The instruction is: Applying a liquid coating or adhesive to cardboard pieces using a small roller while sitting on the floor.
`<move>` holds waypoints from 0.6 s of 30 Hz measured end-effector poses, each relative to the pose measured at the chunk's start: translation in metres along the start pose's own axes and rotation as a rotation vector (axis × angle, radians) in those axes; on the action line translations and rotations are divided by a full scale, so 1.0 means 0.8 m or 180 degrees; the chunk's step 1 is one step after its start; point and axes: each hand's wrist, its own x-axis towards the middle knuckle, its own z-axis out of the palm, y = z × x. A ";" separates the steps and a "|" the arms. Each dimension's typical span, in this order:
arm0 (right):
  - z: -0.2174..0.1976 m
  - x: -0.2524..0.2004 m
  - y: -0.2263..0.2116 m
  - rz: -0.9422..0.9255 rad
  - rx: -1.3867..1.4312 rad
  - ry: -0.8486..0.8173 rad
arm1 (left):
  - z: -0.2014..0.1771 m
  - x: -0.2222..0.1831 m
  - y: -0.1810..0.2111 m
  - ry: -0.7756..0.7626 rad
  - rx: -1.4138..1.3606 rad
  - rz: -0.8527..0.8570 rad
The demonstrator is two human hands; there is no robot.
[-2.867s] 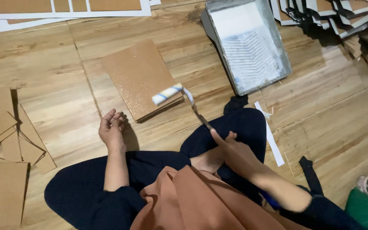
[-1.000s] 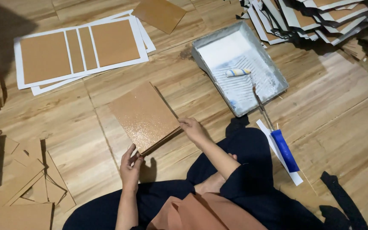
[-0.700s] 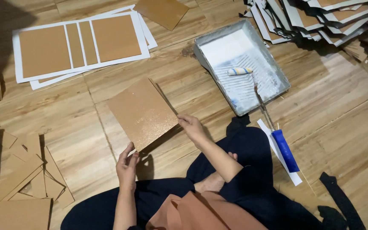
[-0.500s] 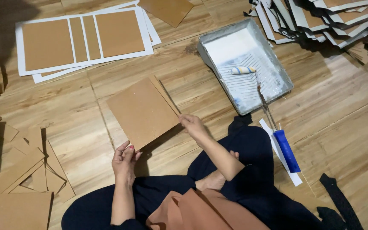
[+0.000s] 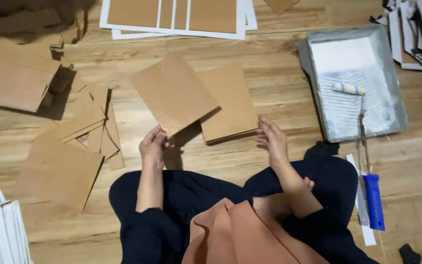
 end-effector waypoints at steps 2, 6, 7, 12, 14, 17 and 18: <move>-0.015 -0.009 0.003 -0.0082 -0.0074 0.0035 | -0.020 0.005 0.032 0.0227 -0.0101 0.0136; -0.051 -0.013 0.026 -0.0180 -0.0051 0.0281 | -0.086 0.062 0.032 0.0774 -0.0085 0.0398; -0.052 -0.006 0.030 -0.0185 -0.0049 0.0272 | -0.097 0.072 0.022 0.0780 -0.0090 0.0406; -0.047 0.007 0.043 -0.0410 -0.0077 0.0210 | -0.133 0.104 -0.002 0.1245 -0.0488 0.0012; -0.044 0.010 0.045 -0.0453 -0.0154 0.0182 | -0.145 0.116 -0.009 0.1430 -0.0526 0.0073; -0.043 0.013 0.045 -0.0517 -0.0251 0.0186 | -0.152 0.126 -0.008 0.1719 -0.0629 0.0065; -0.044 0.014 0.045 -0.0525 -0.0285 0.0202 | -0.152 0.128 -0.007 0.1846 -0.0697 -0.0013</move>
